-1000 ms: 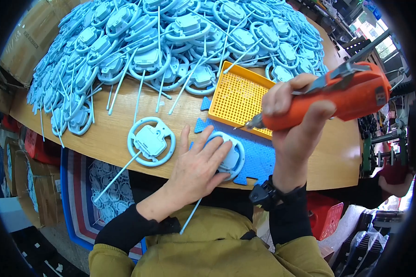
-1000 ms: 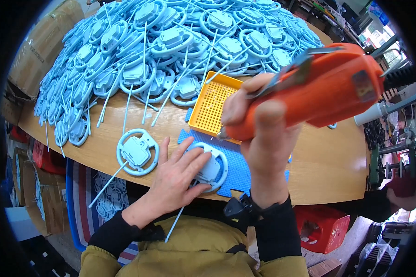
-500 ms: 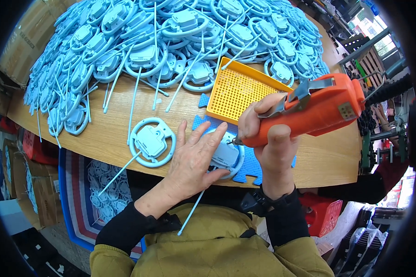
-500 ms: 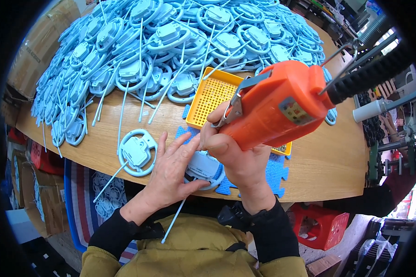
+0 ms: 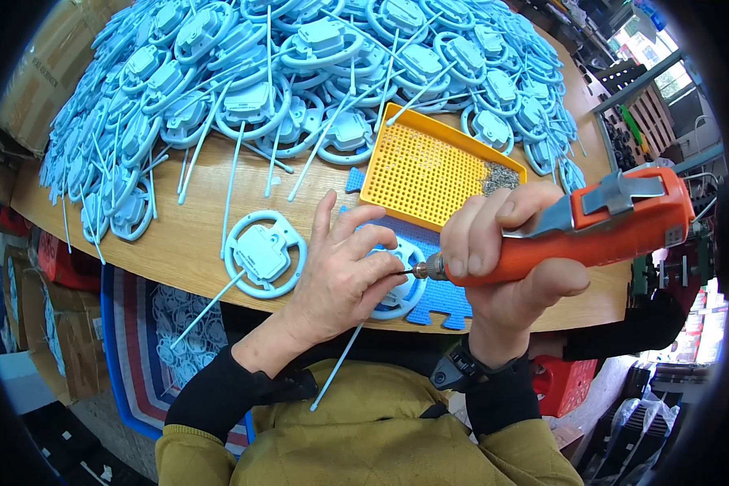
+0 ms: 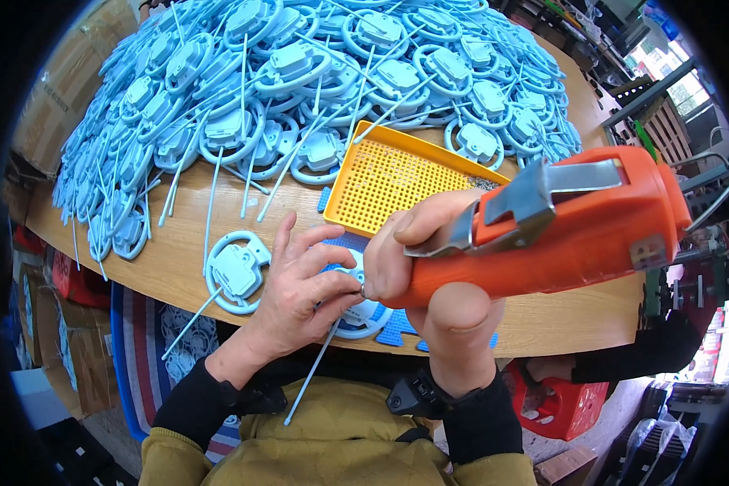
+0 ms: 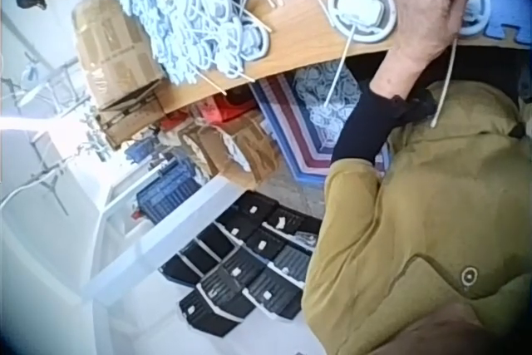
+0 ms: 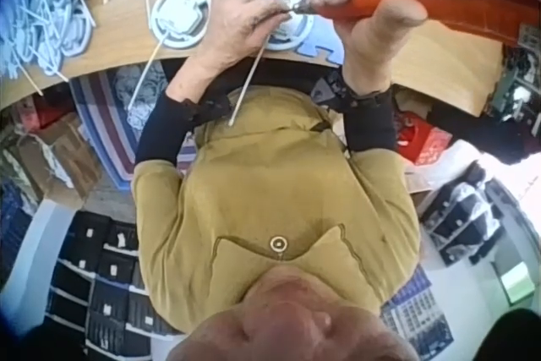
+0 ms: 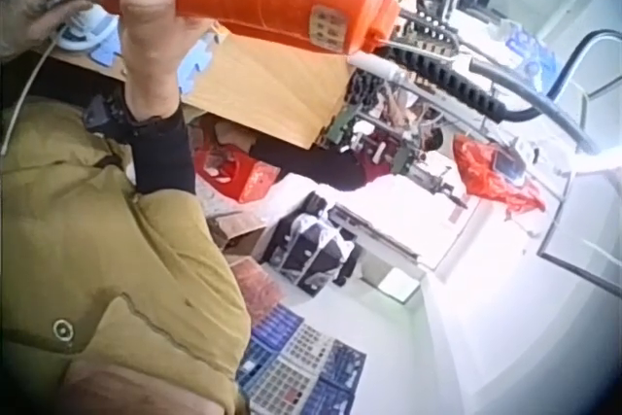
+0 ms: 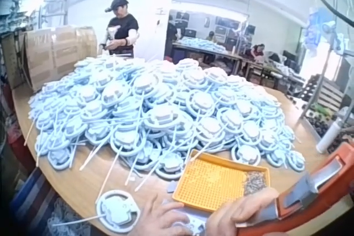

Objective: Assembling blue plastic components using an electric screwdriver at a factory workbench.

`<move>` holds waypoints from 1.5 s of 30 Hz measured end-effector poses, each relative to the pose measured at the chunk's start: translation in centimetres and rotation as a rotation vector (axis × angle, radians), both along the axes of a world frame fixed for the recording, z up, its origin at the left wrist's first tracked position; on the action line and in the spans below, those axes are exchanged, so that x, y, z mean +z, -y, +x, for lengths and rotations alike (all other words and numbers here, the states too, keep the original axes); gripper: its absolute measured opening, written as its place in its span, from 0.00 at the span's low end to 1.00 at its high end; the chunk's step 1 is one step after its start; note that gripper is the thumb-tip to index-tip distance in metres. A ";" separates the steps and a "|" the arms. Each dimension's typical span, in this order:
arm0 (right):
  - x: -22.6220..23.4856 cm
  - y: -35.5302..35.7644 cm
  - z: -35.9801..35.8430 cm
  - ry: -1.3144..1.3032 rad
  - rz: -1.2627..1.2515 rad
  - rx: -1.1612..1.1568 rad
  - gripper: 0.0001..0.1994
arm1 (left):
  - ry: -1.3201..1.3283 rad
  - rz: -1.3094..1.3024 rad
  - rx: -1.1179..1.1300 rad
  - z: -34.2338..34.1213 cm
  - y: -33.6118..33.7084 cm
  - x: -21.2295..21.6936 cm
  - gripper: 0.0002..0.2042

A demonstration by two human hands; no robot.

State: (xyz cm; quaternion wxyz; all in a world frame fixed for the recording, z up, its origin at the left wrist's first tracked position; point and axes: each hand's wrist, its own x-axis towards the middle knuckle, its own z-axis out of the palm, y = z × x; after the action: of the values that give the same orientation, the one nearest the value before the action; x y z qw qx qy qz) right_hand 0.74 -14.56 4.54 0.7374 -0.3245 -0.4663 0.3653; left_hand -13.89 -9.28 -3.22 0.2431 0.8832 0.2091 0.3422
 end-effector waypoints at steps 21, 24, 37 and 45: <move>-1.3 -0.2 0.8 0.148 -0.079 -0.006 0.35 | -0.225 -0.025 0.176 0.2 1.8 -0.4 0.32; -1.9 -0.5 0.8 0.139 -0.095 -0.010 0.34 | -0.243 -0.081 0.167 0.2 1.9 -0.7 0.33; -2.6 -1.5 0.1 0.048 -0.104 -0.007 0.30 | -0.255 -0.075 0.148 0.3 1.5 -0.4 0.31; -2.2 -2.0 2.8 0.105 -0.072 0.002 0.31 | -0.240 -0.042 0.110 0.4 1.3 -0.3 0.33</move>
State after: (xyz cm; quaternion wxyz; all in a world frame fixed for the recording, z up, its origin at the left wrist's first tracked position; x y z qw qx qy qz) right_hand 3.55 -12.51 2.37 0.6994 -0.3691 -0.4912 0.3650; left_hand -13.49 -10.59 -3.57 0.2158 0.8996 0.2920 0.2425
